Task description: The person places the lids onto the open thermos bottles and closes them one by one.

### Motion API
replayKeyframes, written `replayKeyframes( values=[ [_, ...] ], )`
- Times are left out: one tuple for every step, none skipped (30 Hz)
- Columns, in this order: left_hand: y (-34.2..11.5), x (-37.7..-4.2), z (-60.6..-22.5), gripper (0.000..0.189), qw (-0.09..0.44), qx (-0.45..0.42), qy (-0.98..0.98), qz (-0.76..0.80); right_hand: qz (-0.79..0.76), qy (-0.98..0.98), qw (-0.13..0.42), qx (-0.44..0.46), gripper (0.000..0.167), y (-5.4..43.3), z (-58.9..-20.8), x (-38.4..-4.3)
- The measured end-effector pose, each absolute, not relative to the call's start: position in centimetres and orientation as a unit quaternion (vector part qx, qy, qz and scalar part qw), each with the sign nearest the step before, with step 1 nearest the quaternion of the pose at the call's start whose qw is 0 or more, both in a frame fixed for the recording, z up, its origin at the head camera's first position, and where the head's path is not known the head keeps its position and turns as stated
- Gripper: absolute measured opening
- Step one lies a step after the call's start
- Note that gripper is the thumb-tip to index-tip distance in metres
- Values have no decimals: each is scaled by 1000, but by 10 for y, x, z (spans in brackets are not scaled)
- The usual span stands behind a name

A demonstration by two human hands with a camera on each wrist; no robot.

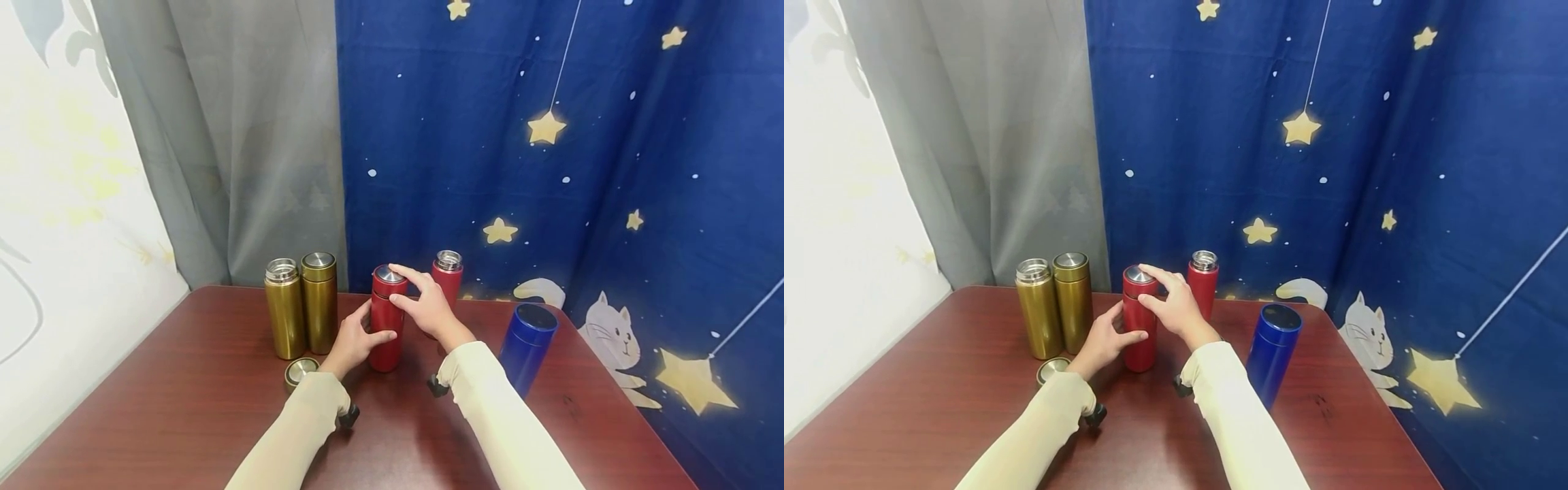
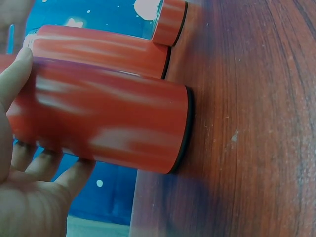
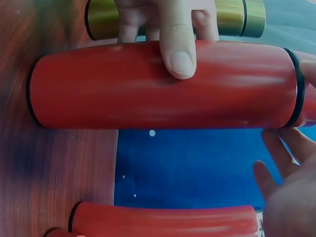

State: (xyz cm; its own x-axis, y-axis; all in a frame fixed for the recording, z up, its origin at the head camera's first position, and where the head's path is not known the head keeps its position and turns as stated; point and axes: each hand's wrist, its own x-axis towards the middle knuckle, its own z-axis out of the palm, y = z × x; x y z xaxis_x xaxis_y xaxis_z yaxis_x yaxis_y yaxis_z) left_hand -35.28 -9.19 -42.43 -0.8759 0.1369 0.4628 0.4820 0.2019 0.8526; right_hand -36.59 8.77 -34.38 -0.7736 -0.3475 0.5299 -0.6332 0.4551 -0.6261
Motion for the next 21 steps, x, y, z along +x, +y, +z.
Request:
replayKeyframes(
  values=[
    [-92, -356, -429, 77, 145, -201, -761, -599, 427, -838, 174, 293, 54, 87, -344, -366],
    [-93, -360, -433, 77, 147, -199, -761, -600, 421, -838, 184, 293, 54, 86, -344, -366],
    [-93, -361, -434, 78, 149, -198, -760, -600, 416, -838, 197, 293, 54, 85, -344, -365],
    [-94, -361, -435, 78, 150, -196, -761, -601, 409, -839, 211, 290, 54, 84, -344, -365],
    [-94, -362, -436, 78, 149, -193, -761, -601, 403, -840, 225, 285, 54, 82, -345, -365],
    [-94, -362, -437, 79, 149, -191, -762, -600, 397, -840, 241, 279, 54, 80, -345, -364],
    [-94, -362, -437, 79, 147, -189, -764, -599, 390, -841, 257, 273, 54, 78, -346, -363],
    [-94, -362, -437, 79, 147, -189, -765, -598, 381, -843, 272, 265, 54, 76, -347, -363],
    [-94, -362, -438, 79, 147, -189, -766, -597, 372, -844, 288, 258, 54, 74, -348, -362],
    [-94, -362, -438, 79, 147, -190, -767, -595, 359, -847, 303, 249, 54, 72, -349, -361],
    [-93, -362, -438, 79, 148, -190, -768, -594, 347, -849, 318, 241, 54, 70, -350, -360],
    [-93, -361, -438, 79, 149, -193, -768, -592, 332, -851, 335, 232, 54, 68, -351, -360],
    [-92, -361, -438, 79, 150, -195, -768, -591, 317, -852, 351, 224, 54, 66, -352, -359],
    [-92, -361, -438, 80, 152, -197, -768, -590, 300, -854, 366, 217, 54, 64, -353, -358],
    [-92, -360, -437, 80, 152, -197, -769, -588, 279, -856, 382, 210, 54, 62, -353, -358],
    [-92, -360, -437, 81, 153, -198, -769, -588, 257, -857, 397, 204, 54, 61, -353, -357],
    [-92, -360, -437, 81, 153, -198, -770, -587, 235, -857, 412, 201, 54, 60, -353, -356],
    [-92, -360, -437, 81, 152, -199, -769, -588, 214, -856, 426, 199, 54, 58, -352, -355],
    [-92, -360, -437, 80, 151, -199, -769, -589, 194, -856, 436, 197, 54, 58, -352, -354],
    [-92, -360, -437, 80, 151, -200, -768, -590, 177, -857, 443, 196, 55, 57, -352, -353],
    [-92, -360, -438, 79, 149, -198, -767, -591, 164, -858, 446, 195, 55, 56, -351, -353]
  ],
)
